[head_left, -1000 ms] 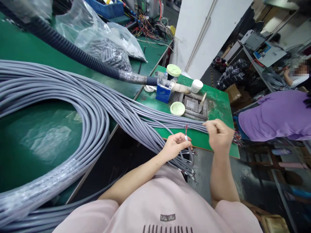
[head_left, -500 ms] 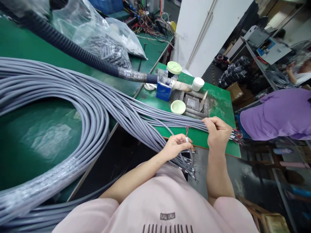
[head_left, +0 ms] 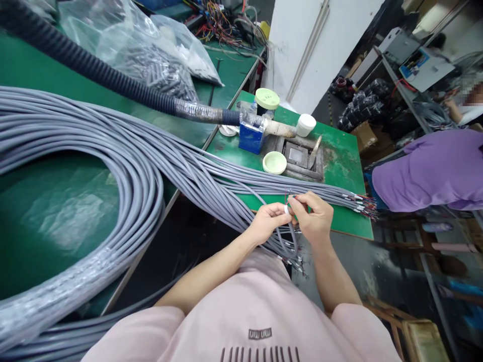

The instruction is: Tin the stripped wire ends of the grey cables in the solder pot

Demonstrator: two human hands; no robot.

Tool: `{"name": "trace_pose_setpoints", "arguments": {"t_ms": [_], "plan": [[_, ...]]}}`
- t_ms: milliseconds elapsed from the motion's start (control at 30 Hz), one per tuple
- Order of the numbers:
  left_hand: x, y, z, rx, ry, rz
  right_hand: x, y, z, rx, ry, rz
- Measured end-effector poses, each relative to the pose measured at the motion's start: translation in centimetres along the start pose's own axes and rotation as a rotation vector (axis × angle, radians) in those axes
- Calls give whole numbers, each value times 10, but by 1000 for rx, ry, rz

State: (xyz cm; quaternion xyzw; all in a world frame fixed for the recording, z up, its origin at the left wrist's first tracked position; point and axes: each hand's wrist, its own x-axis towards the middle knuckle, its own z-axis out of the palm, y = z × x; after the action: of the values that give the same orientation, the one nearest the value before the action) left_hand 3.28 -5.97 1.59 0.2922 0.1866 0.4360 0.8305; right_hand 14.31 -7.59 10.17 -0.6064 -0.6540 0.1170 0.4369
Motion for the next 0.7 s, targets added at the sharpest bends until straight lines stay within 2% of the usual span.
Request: {"name": "trace_pose_setpoints", "arguments": {"t_ms": [167, 333, 533, 600, 700], "plan": [[2, 0, -4, -182, -38, -93, -5, 7, -3, 5, 26, -54], [4, 8, -7, -295, 8, -131, -13, 18, -12, -67, -2, -249], [5, 16, -6, -358, 8, -122, -20, 24, -18, -181, -242, -554], [5, 16, -6, -361, -5, -124, -20, 26, -15, -226, -276, -594], [4, 16, -6, -365, -12, -134, -19, 29, -9, -233, -254, -628]]}}
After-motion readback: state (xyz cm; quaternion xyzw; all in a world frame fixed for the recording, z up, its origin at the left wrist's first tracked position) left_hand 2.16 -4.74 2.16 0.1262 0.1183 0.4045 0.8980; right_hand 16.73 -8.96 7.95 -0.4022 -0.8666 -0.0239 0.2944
